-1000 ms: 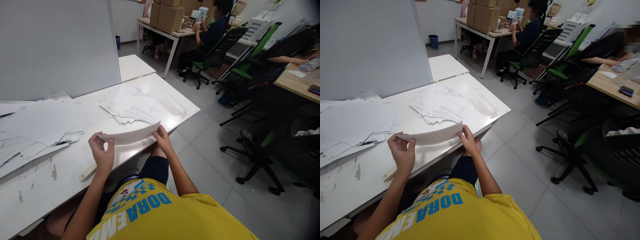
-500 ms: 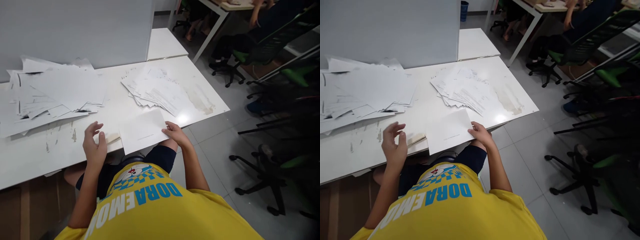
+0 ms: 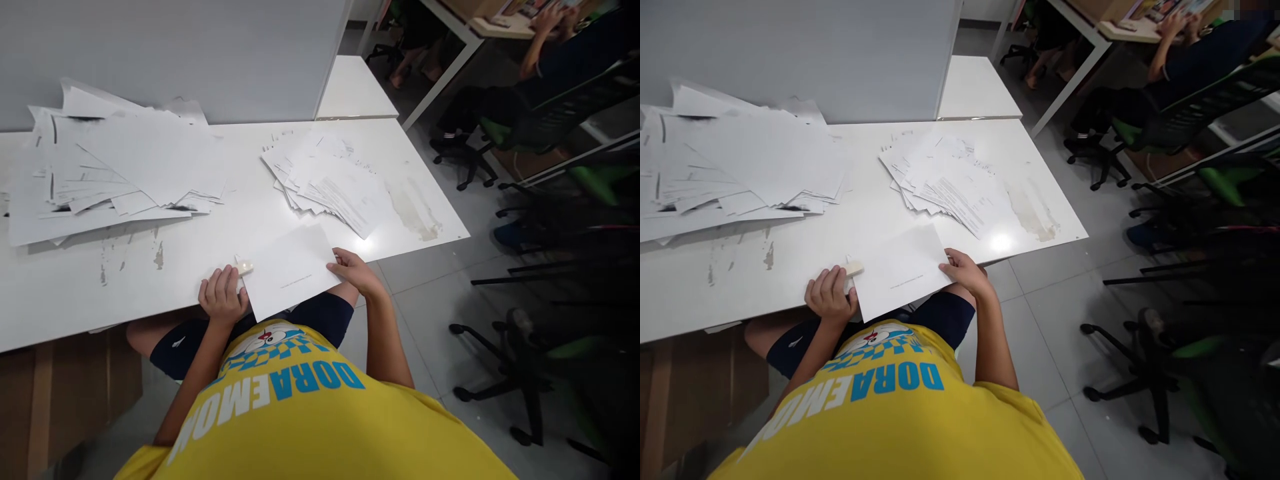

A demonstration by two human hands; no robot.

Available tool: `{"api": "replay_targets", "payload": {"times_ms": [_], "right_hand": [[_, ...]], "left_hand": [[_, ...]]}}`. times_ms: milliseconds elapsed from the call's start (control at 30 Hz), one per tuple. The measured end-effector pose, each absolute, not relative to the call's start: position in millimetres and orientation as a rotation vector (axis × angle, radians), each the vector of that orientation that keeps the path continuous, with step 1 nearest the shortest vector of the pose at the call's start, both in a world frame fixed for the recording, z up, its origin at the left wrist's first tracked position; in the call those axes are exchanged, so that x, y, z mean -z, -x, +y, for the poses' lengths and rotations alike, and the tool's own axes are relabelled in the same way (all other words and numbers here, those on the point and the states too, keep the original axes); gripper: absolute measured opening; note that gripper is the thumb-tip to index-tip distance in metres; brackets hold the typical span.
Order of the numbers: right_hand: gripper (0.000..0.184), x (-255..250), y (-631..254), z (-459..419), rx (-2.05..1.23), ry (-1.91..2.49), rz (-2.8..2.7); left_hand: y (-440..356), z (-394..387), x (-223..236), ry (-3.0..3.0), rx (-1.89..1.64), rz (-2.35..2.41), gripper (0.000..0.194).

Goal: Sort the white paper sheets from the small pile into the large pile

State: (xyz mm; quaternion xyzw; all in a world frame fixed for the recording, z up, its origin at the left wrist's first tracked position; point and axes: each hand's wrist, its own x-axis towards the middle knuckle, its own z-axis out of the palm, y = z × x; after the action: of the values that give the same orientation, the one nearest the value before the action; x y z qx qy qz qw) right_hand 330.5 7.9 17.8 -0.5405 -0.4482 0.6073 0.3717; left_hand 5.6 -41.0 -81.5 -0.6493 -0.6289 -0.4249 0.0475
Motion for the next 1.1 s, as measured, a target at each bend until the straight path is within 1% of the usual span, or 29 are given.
{"api": "replay_targets", "payload": {"times_ms": [233, 367, 467, 533, 600, 733, 833, 967, 1067, 1100], "right_hand": [[0.021, -9.9, -331.3, 12.3, -1.540, 1.326, -1.117], [0.016, -8.5, -332.6, 17.3, -1.464, 1.423, -1.223], [0.005, -21.7, -330.5, 18.8, -1.387, 1.497, -1.427], [0.003, -34.6, -331.5, 20.4, -1.299, 1.516, -1.534], [0.008, -46.7, -334.9, 26.2, -1.223, 1.497, -1.513], [0.030, -63.3, -329.3, 59.5, -1.118, 1.321, -1.124], [0.035, -71.1, -294.5, 98.5, -1.123, 1.210, -0.970], [0.029, -73.6, -209.2, 150.3, -1.319, 1.190, -0.997], [0.023, -72.3, -136.9, 186.4, -1.368, 1.247, -1.066], [0.023, -72.4, -115.2, 197.7, -1.364, 1.270, -1.116]], "left_hand": [[-7.3, -24.8, 87.9, 1.726, 1.298, -1.758, 0.025], [-9.3, -22.3, 89.2, 1.687, 1.294, -1.709, 0.025], [-8.8, -25.4, 93.8, 1.728, 1.289, -1.730, 0.027], [-7.2, -29.5, 97.1, 1.781, 1.313, -1.782, 0.030], [-5.8, -33.6, 99.2, 1.807, 1.325, -1.791, 0.031], [-6.3, -37.5, 97.1, 1.756, 1.201, -1.642, 0.031], [-8.7, -35.5, 91.4, 1.701, 1.193, -1.509, 0.032], [-12.6, -33.0, 84.9, 1.665, 1.219, -1.426, 0.031], [-15.5, -35.7, 83.5, 1.673, 1.237, -1.472, 0.032], [-15.7, -37.0, 84.0, 1.682, 1.245, -1.523, 0.033]]}}
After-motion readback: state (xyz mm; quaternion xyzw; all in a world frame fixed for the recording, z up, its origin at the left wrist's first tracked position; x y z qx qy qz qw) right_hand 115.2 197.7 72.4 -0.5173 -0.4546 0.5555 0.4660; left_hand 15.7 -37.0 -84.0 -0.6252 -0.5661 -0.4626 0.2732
